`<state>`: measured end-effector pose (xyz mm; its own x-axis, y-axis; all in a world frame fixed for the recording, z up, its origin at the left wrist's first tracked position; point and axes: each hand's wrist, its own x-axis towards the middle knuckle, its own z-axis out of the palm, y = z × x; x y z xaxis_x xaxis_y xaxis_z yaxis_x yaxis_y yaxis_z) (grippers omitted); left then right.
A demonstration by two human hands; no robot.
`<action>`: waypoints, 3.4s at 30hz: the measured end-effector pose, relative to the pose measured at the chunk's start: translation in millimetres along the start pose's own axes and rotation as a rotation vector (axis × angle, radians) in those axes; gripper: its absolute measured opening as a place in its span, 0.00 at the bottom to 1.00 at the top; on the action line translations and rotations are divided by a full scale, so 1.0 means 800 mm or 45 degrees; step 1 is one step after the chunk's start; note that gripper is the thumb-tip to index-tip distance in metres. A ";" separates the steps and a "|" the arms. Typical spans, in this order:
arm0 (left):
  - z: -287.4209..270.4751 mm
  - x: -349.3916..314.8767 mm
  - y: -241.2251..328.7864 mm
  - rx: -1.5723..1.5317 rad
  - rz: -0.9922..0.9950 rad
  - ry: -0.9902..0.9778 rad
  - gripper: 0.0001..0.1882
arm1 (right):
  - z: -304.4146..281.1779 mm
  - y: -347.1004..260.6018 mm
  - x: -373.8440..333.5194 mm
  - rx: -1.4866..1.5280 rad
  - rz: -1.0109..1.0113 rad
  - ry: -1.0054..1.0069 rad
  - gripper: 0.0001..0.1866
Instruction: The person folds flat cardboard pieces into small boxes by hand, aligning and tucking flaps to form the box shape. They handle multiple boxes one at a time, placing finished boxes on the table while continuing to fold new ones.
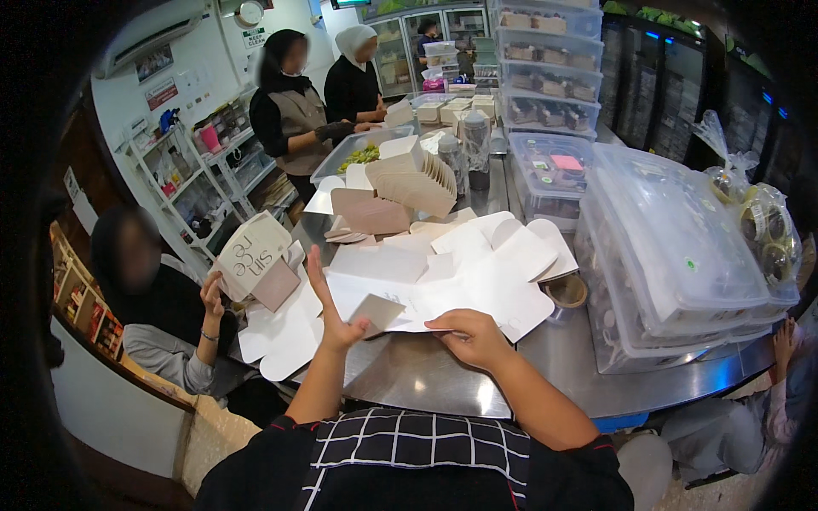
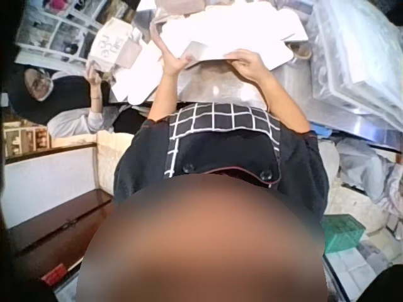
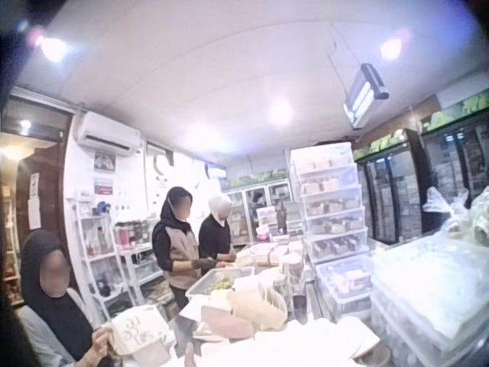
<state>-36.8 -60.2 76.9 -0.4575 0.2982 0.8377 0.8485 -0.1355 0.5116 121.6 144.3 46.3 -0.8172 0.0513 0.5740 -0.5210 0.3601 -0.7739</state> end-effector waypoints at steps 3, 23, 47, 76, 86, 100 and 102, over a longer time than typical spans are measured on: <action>0.020 -0.005 0.014 -0.002 0.230 0.085 0.65 | -0.002 -0.001 0.005 -0.184 -0.027 0.187 0.16; 0.016 -0.021 0.000 0.170 0.400 0.016 0.47 | -0.015 0.006 0.016 0.444 0.388 -0.109 0.31; 0.019 -0.033 0.013 0.742 -0.076 -0.884 0.12 | 0.026 -0.013 -0.028 0.603 1.527 0.008 0.34; 0.017 -0.079 0.068 -0.118 -1.091 -0.571 0.15 | 0.063 -0.017 -0.023 0.556 0.728 0.301 0.11; 0.029 -0.084 0.065 -0.189 -1.062 -0.560 0.17 | 0.045 -0.022 -0.016 0.399 0.732 0.193 0.13; 0.038 -0.091 0.052 -0.247 -0.963 -0.590 0.18 | 0.040 -0.027 -0.006 0.146 0.777 0.184 0.11; 0.039 -0.093 0.049 -0.298 -0.985 -0.568 0.17 | 0.041 -0.027 -0.007 0.190 0.786 0.184 0.11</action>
<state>39.0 -58.0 28.6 -0.6886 0.7151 0.1203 0.2517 0.0801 0.9645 129.5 105.6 50.9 -0.9412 0.3363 0.0338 -0.0031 0.0916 -0.9958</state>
